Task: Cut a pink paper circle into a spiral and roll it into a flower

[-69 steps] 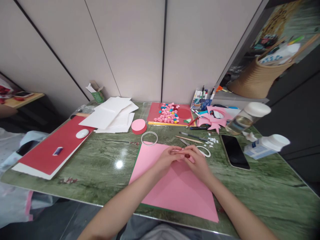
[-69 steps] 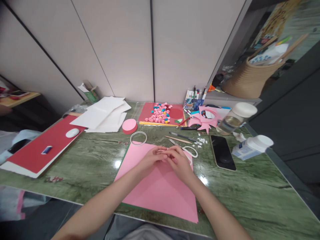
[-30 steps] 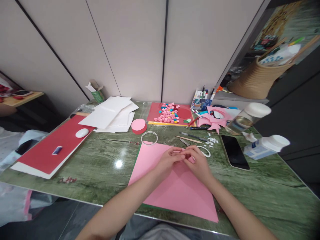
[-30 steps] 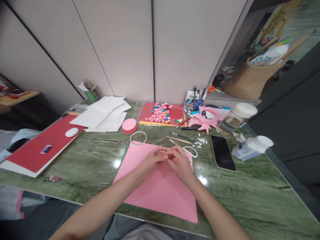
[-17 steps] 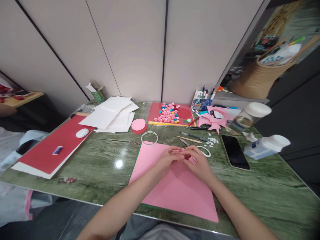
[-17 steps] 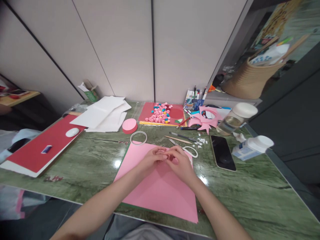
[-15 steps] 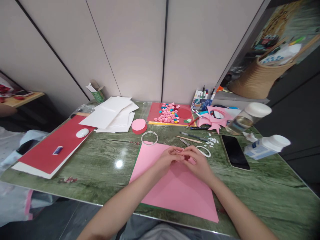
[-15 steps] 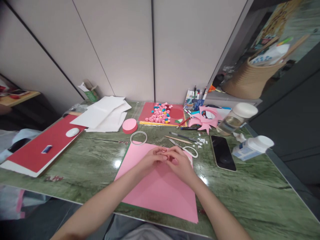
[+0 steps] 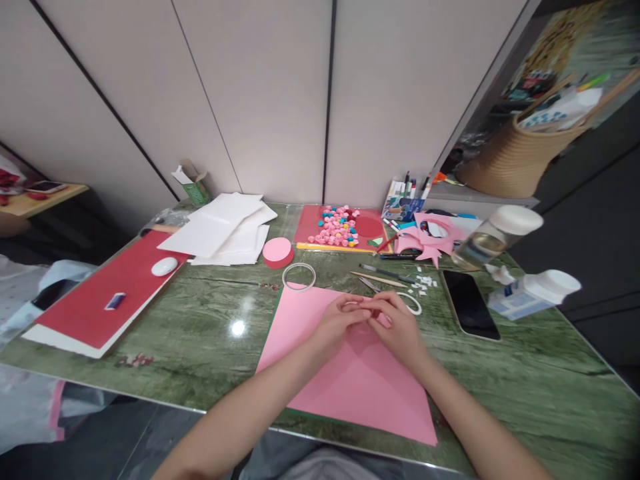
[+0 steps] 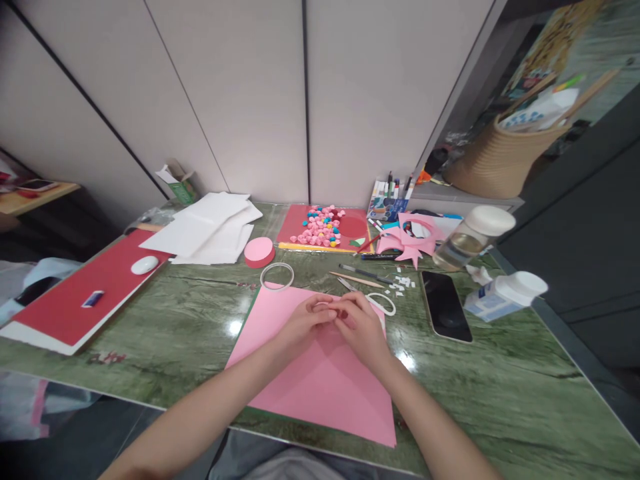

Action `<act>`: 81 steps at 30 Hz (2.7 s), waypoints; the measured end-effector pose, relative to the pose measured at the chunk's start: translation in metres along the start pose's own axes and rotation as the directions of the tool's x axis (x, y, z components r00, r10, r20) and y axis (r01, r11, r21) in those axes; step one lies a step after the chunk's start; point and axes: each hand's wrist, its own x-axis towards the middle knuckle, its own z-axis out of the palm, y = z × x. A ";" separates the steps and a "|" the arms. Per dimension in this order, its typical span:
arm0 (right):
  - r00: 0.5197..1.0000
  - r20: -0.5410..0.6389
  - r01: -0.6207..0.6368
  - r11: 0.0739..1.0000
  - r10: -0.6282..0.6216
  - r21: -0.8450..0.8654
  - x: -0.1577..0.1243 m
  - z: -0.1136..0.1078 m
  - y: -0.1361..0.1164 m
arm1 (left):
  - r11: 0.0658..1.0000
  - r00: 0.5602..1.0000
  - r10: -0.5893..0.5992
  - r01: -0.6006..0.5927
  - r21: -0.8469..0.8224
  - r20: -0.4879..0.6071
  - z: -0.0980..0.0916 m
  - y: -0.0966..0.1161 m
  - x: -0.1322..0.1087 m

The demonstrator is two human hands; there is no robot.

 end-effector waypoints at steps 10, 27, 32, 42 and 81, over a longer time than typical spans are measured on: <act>0.995 0.099 -0.024 0.998 0.018 0.059 0.002 -0.005 -0.004 | 0.998 0.997 -0.055 0.055 0.000 0.060 -0.003 0.004 0.001; 0.991 0.124 -0.051 0.999 0.050 0.010 0.005 -0.010 -0.003 | 0.998 0.997 -0.057 0.055 0.045 0.050 0.002 0.009 -0.002; 0.992 0.115 -0.060 0.998 0.059 0.002 0.004 -0.009 -0.005 | 0.997 0.997 -0.073 0.072 0.042 0.033 0.000 0.005 -0.001; 0.991 0.128 -0.055 0.997 0.048 0.056 0.005 -0.010 -0.006 | 0.998 0.997 -0.050 0.048 0.032 0.051 -0.002 0.006 0.001; 0.839 0.367 -0.543 0.579 0.402 0.608 0.009 -0.007 0.011 | 0.959 0.995 0.095 -0.081 0.270 -0.040 -0.009 0.012 0.010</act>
